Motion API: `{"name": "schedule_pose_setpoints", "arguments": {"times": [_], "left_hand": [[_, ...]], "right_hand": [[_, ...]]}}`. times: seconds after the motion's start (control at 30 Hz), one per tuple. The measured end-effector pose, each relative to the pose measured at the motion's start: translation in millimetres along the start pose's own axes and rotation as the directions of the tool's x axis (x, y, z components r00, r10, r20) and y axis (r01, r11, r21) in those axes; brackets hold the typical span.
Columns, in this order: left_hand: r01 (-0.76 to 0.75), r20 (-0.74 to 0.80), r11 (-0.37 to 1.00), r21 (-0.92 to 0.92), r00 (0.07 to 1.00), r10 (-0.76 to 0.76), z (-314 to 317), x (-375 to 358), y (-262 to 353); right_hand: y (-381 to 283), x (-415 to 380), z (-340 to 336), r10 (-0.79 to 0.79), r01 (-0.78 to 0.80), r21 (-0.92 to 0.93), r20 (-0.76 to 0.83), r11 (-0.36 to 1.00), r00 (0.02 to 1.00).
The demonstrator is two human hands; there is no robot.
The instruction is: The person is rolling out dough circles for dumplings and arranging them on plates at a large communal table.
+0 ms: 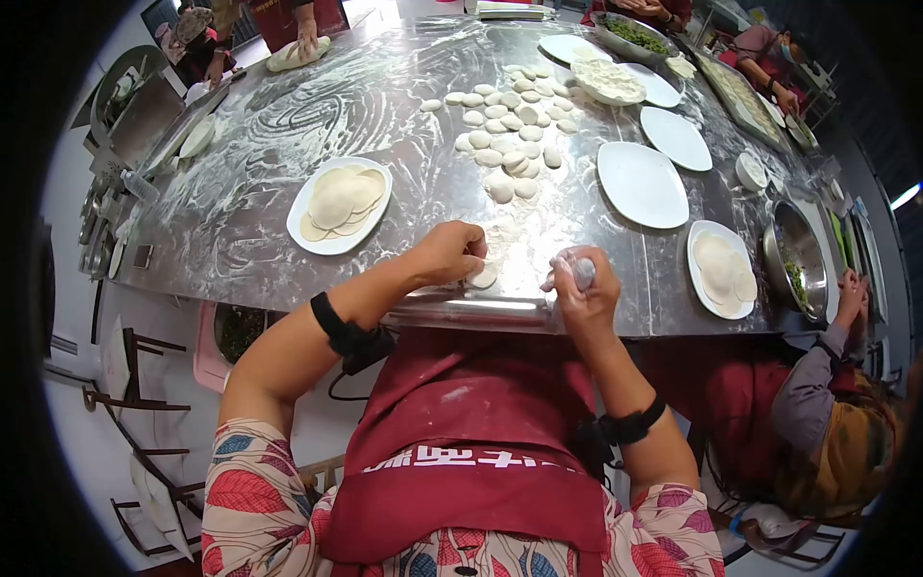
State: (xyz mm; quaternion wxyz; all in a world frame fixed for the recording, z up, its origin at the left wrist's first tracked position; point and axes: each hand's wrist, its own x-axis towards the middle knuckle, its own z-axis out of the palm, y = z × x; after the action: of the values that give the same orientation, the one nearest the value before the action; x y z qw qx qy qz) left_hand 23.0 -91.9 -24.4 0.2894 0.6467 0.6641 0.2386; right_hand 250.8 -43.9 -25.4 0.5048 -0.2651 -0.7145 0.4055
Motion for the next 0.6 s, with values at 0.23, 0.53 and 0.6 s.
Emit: {"name": "schedule_pose_setpoints", "arguments": {"times": [0.23,0.53,0.6], "left_hand": [[-0.039,0.103,0.998,0.051,0.994,0.033,0.0,4.8,15.4],[0.013,-0.030,0.995,0.099,0.999,-0.010,-0.3,0.1,24.2],[-0.053,0.000,0.994,0.091,0.999,0.054,-1.8,2.8,14.3]], "right_hand": [[1.9,24.7,8.3,0.017,-0.016,-0.182,0.003,0.983,1.000],[29.0,53.9,27.6,-0.013,0.000,-0.188,-0.063,0.982,0.998],[27.7,55.1,26.1,-0.166,0.135,-0.332,-0.069,0.933,0.984]]}}
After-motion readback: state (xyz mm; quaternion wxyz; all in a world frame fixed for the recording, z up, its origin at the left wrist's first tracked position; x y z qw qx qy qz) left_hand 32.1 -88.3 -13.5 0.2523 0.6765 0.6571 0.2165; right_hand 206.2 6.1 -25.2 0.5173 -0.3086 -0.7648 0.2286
